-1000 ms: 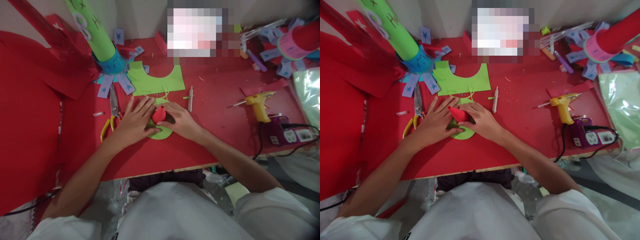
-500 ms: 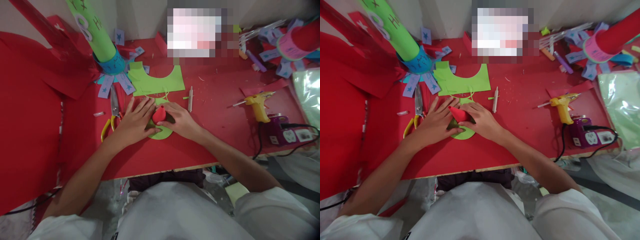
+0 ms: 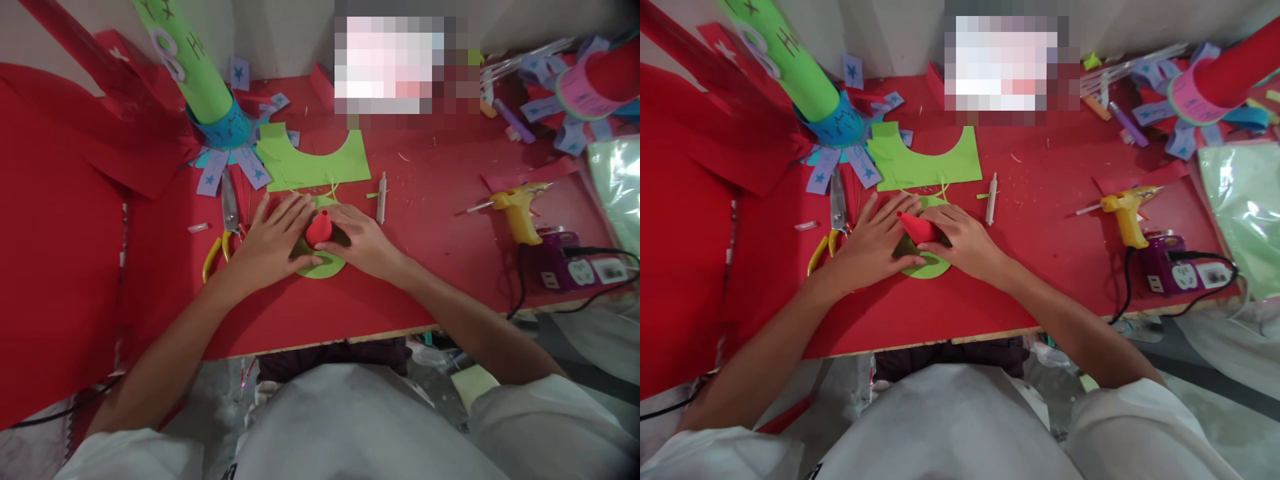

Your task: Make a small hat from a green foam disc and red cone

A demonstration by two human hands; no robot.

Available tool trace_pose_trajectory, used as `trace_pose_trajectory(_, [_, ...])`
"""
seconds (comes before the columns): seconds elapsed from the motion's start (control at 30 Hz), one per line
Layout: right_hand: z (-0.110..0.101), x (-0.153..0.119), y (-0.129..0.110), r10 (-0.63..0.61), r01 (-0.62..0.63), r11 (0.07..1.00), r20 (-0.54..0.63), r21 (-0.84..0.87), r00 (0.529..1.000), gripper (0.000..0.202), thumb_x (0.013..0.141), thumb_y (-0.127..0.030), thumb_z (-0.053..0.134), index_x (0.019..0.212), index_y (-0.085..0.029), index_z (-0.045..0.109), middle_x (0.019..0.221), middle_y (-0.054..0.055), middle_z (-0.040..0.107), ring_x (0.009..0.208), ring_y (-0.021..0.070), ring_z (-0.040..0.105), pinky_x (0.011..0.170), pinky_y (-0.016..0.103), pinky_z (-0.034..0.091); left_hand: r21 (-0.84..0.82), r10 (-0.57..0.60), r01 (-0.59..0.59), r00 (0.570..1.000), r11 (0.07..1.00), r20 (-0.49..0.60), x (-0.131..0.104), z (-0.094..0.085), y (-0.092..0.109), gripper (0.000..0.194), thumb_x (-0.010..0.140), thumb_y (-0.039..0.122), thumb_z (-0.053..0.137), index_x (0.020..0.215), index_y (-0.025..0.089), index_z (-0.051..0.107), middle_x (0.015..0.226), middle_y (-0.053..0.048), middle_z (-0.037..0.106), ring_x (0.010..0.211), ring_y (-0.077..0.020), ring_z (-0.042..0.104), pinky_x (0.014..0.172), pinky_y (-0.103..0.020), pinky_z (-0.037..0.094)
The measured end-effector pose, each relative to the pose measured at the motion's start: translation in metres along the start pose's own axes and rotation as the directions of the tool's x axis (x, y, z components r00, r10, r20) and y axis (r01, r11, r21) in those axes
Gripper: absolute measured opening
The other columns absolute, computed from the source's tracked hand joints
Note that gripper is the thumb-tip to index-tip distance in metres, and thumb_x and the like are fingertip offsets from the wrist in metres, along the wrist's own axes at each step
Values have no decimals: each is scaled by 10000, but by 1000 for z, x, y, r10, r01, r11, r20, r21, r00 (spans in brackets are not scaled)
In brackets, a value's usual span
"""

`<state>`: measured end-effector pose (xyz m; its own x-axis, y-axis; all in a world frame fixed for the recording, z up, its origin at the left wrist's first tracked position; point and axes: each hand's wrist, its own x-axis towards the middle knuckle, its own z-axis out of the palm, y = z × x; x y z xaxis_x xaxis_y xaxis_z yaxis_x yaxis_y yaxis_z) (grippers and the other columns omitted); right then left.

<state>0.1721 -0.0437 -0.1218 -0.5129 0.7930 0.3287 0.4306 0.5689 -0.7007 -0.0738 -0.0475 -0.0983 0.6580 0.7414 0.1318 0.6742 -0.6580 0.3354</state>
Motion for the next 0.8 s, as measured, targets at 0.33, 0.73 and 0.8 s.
trace_pose_trajectory(0.33, [3,-1,5,-51,51,999,-25,2,998,392,1055,-503,675,1344,-238,680,1363,144,763,1296,340,696,1099,534,573,-287,-100,-14,920,958,-379,7,-15,33,440,1101,560,554,1339,236,735,1270,-95,810,1213,-245,744,1083,-418,603])
trace_pose_trajectory(0.73, [-7,-2,-7,13,-13,1000,-72,2,997,347,1061,-489,672,1329,-268,678,1346,113,770,1279,326,704,1097,529,575,-376,-143,-53,869,925,-474,12,-10,39,315,1100,470,597,1148,217,779,1104,-87,809,1035,-203,756,909,-339,629])
trace_pose_trajectory(0.8, [-11,-3,-10,-2,2,1000,-117,-3,993,364,1067,-516,657,1340,-276,680,1349,106,772,1280,322,706,1101,522,577,-369,-135,-57,870,928,-475,12,-10,38,324,1106,463,588,1144,205,780,1092,-89,807,1021,-199,755,886,-326,623])
